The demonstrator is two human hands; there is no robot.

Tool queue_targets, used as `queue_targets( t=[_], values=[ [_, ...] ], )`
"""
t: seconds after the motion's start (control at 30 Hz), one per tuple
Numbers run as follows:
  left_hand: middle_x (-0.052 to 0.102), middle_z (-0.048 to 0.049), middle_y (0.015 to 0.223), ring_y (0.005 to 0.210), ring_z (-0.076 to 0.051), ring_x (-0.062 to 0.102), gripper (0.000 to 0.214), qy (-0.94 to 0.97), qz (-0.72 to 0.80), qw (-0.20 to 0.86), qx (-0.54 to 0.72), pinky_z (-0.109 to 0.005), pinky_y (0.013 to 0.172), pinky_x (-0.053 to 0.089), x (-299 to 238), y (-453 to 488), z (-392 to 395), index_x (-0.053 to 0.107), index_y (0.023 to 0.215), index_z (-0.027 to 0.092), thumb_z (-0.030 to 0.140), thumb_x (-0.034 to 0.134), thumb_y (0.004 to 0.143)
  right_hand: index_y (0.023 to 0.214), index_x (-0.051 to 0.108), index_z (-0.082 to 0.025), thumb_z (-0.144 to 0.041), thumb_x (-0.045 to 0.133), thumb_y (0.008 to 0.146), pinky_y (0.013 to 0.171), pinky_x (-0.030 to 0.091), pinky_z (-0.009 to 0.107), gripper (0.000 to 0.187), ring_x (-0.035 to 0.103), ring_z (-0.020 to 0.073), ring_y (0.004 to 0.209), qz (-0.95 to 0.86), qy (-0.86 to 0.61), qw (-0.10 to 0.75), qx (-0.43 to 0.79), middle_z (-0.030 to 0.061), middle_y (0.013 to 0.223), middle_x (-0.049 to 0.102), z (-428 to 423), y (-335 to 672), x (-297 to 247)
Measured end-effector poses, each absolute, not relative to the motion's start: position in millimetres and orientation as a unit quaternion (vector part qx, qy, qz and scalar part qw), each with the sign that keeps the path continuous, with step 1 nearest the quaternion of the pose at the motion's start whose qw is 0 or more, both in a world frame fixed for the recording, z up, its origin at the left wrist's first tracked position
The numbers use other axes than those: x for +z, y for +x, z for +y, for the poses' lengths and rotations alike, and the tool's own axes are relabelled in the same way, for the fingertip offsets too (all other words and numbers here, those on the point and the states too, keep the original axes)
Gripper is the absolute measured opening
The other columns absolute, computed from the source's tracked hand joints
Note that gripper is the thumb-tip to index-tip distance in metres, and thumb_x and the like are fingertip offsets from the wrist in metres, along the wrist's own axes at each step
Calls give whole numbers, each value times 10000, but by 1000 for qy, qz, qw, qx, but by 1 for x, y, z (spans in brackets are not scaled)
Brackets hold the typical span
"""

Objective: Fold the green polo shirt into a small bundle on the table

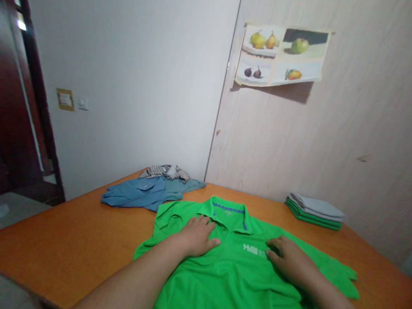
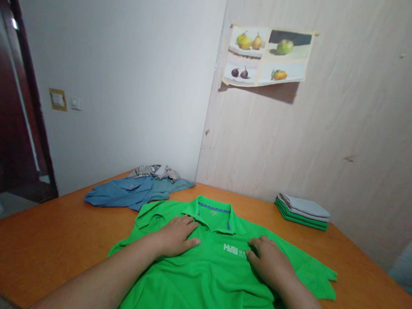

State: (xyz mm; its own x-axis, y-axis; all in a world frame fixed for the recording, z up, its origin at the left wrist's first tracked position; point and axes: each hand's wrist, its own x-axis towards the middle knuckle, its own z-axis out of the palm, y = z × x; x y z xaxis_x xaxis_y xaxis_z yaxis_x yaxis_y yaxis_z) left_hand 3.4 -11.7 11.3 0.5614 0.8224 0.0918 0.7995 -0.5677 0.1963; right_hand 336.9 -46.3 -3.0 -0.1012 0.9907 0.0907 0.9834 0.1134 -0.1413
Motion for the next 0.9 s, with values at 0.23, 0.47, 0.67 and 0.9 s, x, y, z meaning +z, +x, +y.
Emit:
queue_targets(
  t=[0.23, 0.47, 0.67, 0.9],
  values=[
    [474, -182, 1487, 1389, -383, 407, 633, 881, 461, 70, 84, -567, 1127, 331, 14, 3, -13, 516, 1415, 183, 597, 434, 944, 1099, 716, -214, -447, 505, 893, 919, 436, 350, 376, 609, 270, 1055, -746, -661, 80, 21, 120, 1101, 666, -48, 336, 0],
    [457, -175, 1506, 1416, -383, 373, 642, 876, 470, 77, 84, -577, 1154, 293, 13, 5, -14, 502, 1431, 186, 600, 424, 946, 1167, 702, -222, -457, 522, 880, 936, 439, 357, 413, 612, 274, 1065, -738, -668, 88, 32, 118, 1118, 667, -46, 338, -3],
    [393, -165, 1560, 1459, -378, 306, 669, 866, 485, 90, 79, -597, 1181, 226, 13, 7, -16, 460, 1467, 200, 617, 400, 947, 1216, 691, -242, -468, 495, 894, 978, 437, 369, 439, 613, 281, 1115, -731, -676, 88, 16, 117, 1182, 667, -45, 343, -10],
    [325, -132, 1608, 1497, -368, 215, 708, 856, 502, 88, 82, -632, 1189, 153, 7, 10, -17, 419, 1504, 220, 655, 320, 954, 1410, 560, -221, -446, 373, 941, 1099, 380, 420, 553, 513, 281, 1318, -718, -692, 75, 13, 107, 1450, 545, -42, 345, -23]
  ],
)
